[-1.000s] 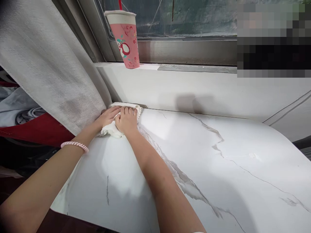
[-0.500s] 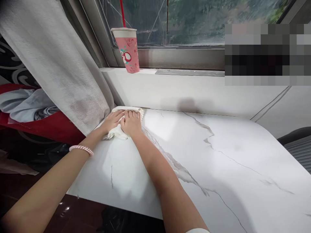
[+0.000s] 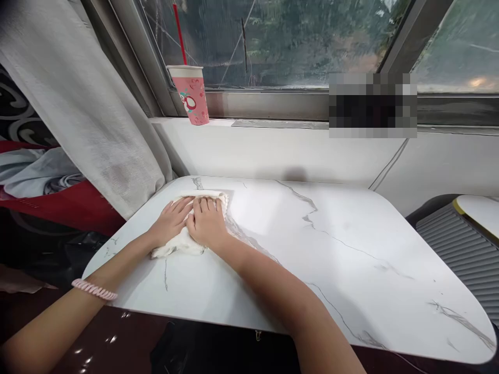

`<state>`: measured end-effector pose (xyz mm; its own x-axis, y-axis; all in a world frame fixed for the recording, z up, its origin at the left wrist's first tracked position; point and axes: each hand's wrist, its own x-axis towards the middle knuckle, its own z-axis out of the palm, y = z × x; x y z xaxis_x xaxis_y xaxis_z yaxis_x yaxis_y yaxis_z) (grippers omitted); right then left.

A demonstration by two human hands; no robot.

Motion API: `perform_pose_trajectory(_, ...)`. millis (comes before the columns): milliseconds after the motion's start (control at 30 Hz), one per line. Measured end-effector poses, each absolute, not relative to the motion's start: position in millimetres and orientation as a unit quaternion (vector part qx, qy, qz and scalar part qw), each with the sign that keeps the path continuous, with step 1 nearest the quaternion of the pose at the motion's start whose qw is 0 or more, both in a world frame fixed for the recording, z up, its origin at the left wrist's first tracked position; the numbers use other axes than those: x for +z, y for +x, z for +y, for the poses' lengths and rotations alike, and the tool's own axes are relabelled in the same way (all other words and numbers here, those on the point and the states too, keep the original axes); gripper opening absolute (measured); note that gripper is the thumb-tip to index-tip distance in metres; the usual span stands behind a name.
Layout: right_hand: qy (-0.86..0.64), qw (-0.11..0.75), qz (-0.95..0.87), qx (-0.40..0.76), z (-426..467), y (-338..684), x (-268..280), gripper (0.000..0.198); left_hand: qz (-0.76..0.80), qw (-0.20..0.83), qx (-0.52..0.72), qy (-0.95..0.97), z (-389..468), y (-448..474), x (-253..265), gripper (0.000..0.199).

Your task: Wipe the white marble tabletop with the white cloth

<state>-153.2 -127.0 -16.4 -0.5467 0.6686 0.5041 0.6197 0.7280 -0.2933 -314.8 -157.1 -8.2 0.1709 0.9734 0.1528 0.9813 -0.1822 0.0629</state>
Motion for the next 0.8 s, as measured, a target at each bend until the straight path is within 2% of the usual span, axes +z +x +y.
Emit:
perform_pose_trajectory(500,-0.313,0.275,-0.906,0.072,-212,-67,-10,0.057,-0.584,0.063,-0.053,-0.807,-251,-244,-4,0.054)
perform_pose_trajectory(800,-0.310,0.240,-0.920,0.020,-242,-33,-5,0.060,-0.544,0.073,-0.067,-0.833,-280,-213,0,0.058)
